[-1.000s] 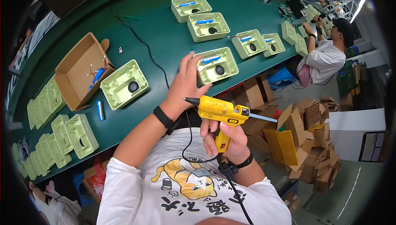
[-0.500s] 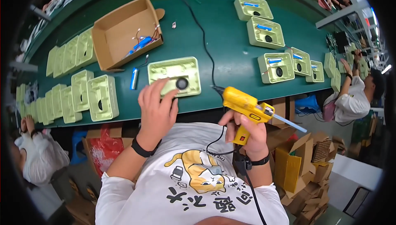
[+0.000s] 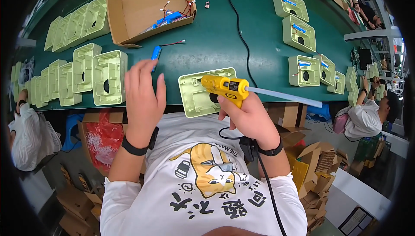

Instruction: The person picks up a battery from a box, places it into a plastic housing, and applies glue with a glue gun before repeating the process.

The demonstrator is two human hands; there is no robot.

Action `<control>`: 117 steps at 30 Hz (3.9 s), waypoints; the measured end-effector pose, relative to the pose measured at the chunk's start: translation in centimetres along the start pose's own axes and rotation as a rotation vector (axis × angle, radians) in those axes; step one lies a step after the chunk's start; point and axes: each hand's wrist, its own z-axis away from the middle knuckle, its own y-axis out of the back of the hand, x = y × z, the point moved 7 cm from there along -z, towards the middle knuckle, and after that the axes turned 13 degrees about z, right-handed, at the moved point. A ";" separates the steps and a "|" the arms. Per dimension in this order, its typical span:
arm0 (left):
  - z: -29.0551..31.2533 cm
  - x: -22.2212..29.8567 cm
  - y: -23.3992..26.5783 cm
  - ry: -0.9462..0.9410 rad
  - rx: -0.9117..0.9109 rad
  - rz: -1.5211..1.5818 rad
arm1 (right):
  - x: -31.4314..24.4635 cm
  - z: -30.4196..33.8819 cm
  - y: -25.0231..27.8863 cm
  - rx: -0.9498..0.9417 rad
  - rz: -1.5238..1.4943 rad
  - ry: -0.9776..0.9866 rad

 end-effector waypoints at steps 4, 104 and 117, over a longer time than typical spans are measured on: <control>-2.2 -1.2 -1.1 0.035 0.002 -0.142 | -0.6 -0.4 -0.1 -0.001 0.088 -0.024; -4.0 0.5 -7.2 0.315 -0.491 0.552 | 5.6 3.8 0.7 0.392 -0.022 0.056; -3.7 1.7 -7.8 0.258 -0.715 0.452 | 5.3 4.5 1.3 0.350 -0.023 0.049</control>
